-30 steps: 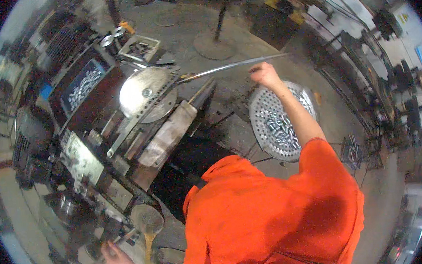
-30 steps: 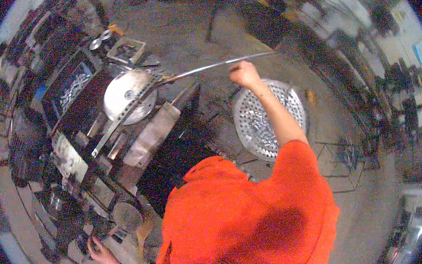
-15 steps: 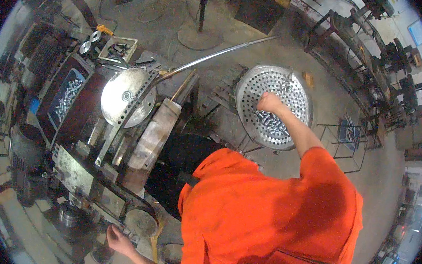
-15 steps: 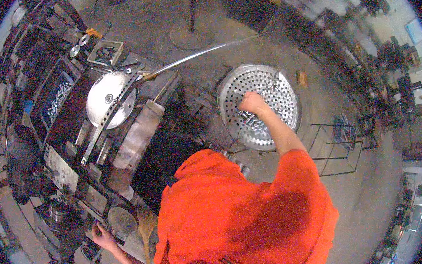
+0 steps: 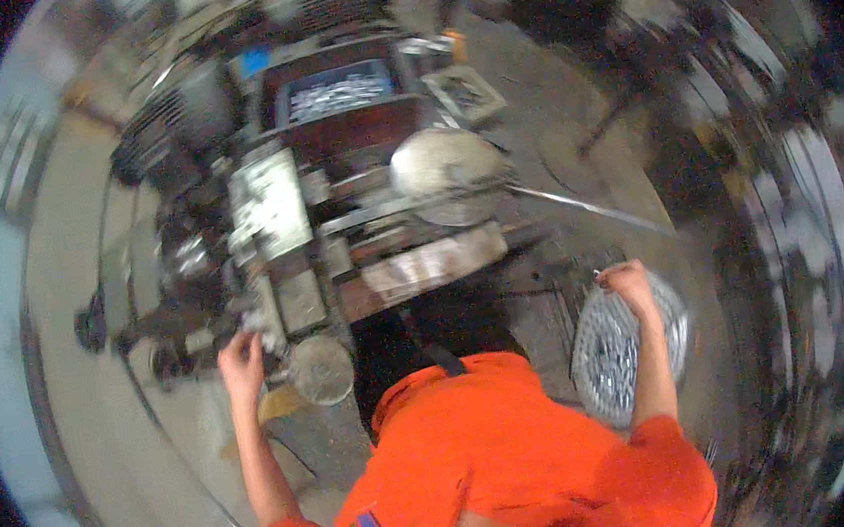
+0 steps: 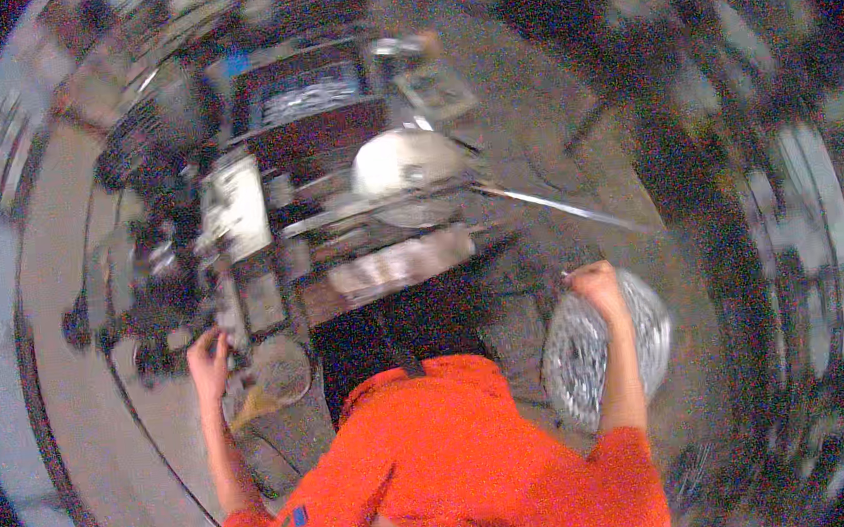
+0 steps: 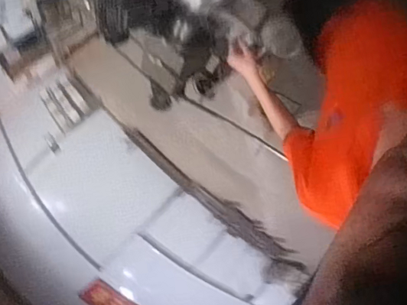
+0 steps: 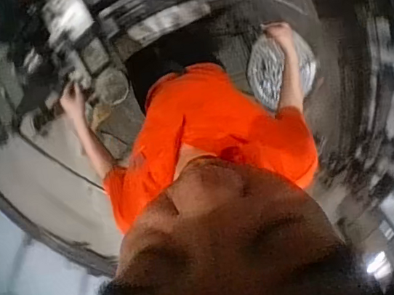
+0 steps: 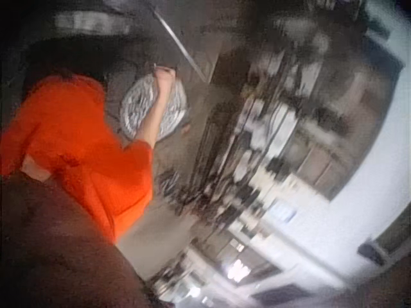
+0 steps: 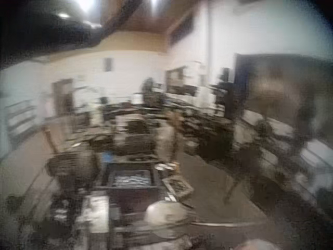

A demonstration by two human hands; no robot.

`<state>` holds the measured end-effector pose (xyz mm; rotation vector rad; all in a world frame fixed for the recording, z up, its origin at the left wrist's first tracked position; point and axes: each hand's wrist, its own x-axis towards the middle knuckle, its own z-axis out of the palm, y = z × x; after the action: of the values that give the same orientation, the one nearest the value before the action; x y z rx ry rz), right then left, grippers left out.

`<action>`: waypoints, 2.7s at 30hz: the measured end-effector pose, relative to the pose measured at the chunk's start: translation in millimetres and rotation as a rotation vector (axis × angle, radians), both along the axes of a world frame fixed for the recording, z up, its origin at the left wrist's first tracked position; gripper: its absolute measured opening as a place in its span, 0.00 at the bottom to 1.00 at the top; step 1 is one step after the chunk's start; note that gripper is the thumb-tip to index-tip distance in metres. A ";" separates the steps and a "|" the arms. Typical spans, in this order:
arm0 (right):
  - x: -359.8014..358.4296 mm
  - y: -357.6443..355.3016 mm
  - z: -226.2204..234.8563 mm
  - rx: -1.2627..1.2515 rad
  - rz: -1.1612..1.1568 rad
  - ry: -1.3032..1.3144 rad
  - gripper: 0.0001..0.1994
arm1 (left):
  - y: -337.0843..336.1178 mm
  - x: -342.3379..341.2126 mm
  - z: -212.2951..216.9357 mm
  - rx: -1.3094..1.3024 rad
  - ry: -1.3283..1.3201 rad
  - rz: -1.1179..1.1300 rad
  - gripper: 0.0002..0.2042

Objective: The person operates a metal forming machine, repeatedly inserting small metal pieces into the machine and using a long metal rod to manipulate the mechanism. The person then removes the processed pieces and places them into a perforated metal basket.

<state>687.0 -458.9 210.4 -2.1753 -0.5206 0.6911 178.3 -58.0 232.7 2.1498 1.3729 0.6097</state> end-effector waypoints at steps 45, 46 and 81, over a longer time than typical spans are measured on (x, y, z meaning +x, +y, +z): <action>-308.5 515.9 94.1 0.316 1.228 -0.379 0.11 | -103.2 -285.5 -22.0 0.102 0.694 0.713 0.14; -310.5 512.3 95.3 0.324 1.197 -0.389 0.12 | -97.7 -310.4 -24.1 0.063 0.791 0.683 0.15; 110.5 70.5 -17.8 -0.784 0.113 -0.668 0.28 | 44.6 -168.9 -120.1 0.005 0.690 0.191 0.15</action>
<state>797.5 -388.4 192.6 -3.1584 -0.8079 0.1993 9.5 -13.5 112.5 2.3538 1.9354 -0.0977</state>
